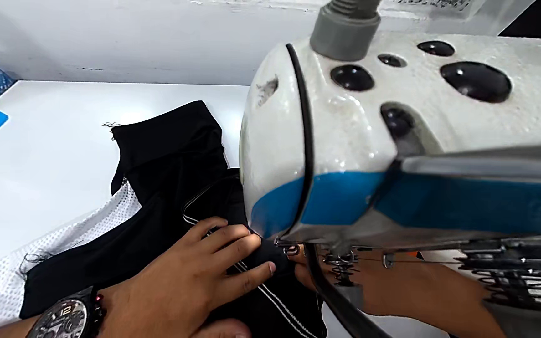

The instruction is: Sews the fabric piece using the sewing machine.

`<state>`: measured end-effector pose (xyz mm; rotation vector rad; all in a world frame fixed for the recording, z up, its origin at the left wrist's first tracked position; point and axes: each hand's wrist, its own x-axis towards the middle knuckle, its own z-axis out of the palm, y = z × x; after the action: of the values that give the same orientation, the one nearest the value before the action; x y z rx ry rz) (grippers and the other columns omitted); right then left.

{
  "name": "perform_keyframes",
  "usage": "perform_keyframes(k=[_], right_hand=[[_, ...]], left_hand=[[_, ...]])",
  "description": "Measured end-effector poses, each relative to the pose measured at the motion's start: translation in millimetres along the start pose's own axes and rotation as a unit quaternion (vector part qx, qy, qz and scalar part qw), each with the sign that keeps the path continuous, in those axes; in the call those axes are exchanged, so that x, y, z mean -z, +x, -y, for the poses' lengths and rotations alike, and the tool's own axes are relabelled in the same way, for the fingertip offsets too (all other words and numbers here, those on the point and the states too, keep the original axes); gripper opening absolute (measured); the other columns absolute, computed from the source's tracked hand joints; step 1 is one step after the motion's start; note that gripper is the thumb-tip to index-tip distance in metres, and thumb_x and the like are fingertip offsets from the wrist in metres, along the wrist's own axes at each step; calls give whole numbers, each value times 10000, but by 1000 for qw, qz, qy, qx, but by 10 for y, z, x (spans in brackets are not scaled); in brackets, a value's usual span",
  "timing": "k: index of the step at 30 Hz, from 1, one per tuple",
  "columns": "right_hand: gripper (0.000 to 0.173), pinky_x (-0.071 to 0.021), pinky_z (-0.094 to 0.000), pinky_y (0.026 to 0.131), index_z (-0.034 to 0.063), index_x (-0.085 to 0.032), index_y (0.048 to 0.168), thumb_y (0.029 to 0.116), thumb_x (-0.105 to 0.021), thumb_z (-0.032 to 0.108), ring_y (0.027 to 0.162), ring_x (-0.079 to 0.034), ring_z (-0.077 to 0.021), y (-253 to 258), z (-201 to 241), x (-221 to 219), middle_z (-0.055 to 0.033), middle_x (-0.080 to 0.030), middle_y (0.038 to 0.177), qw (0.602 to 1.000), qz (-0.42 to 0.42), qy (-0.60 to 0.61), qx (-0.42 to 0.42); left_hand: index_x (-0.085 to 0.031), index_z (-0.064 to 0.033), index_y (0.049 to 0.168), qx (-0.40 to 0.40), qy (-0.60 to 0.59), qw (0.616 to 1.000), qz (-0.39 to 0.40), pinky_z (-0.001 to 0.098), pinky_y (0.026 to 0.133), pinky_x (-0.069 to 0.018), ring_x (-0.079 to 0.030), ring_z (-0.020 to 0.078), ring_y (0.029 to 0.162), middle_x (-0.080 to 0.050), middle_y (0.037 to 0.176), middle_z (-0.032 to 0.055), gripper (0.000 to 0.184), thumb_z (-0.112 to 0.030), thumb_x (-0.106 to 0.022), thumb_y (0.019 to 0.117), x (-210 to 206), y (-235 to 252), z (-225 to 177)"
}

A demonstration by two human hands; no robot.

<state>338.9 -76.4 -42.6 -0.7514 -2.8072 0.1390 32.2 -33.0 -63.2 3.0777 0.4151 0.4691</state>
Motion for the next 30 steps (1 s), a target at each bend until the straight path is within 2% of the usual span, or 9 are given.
perform_keyframes(k=[1,3,5,9,12,18,23,28,30], right_hand=[[213,-531,-322,982,84,-640,1146,1072,-443,52,1153,-672,-208,0,1,17,-80,-693,1231,1000,9,-3,3],[203,-520,-353,1003,67,-593,1142,1067,-414,7,1216,-647,-228,-10,-20,-5,-80,-660,1324,999,12,-34,31],[202,-503,-354,1037,62,-592,1120,1067,-404,6,1249,-634,-230,-3,-52,-37,-81,-659,1342,998,-1,-34,48],[281,-482,-292,1056,90,-661,1168,1101,-392,139,1246,-631,-166,11,-55,-19,-64,-687,1294,992,24,117,-41],[320,-471,-279,1063,93,-682,1165,1109,-391,213,1243,-632,-141,23,-33,31,-57,-688,1316,972,50,202,-110],[214,-517,-340,1009,47,-627,1124,1076,-418,39,1192,-661,-226,5,-87,-8,-100,-687,1256,999,3,23,47],[228,-509,-357,1026,13,-613,1140,1059,-403,-23,1216,-655,-245,-1,-131,-23,-119,-674,1307,998,22,11,65],[254,-567,-372,831,29,-635,1213,1070,-427,54,948,-707,-258,-32,-231,-198,-129,-706,1080,998,-17,18,65],[258,-557,-329,655,65,-680,1167,1035,-458,71,745,-681,-214,-13,-283,-345,-89,-675,901,994,-73,-19,82]], left_hand=[[-562,-261,1434,-17,-9,1000,0,503,1125,-383,-511,218,1354,-585,1399,49,649,-637,-193,1054,6,10,7],[-585,-133,1365,-60,-24,998,3,468,1204,-323,-473,219,1422,-590,1427,71,619,-565,-243,1082,25,23,10],[-584,-93,1350,-78,-25,997,3,397,1171,-376,-524,234,1373,-634,1358,97,620,-544,-251,1085,22,29,25],[-500,-132,1482,-28,-37,999,6,370,1153,-407,-554,222,1342,-668,1283,89,683,-594,-208,1073,24,5,5],[-505,-180,1496,-17,-43,999,17,389,1173,-391,-541,216,1360,-659,1304,83,697,-617,-178,1063,14,-13,6],[-504,-215,1499,-31,-38,999,18,359,1185,-340,-469,191,1414,-543,1492,48,698,-647,-191,1049,-7,-9,44],[-536,-207,1478,-43,-60,997,18,401,1197,-354,-488,214,1407,-565,1460,86,706,-654,-203,1044,6,14,109],[-553,-224,1458,-46,-69,996,20,392,1189,-361,-525,188,1362,-596,1401,70,704,-655,-180,1046,42,51,196],[-550,-243,1466,-47,-73,996,23,400,1180,-370,-536,180,1342,-602,1387,62,702,-665,-183,1041,46,63,236]])
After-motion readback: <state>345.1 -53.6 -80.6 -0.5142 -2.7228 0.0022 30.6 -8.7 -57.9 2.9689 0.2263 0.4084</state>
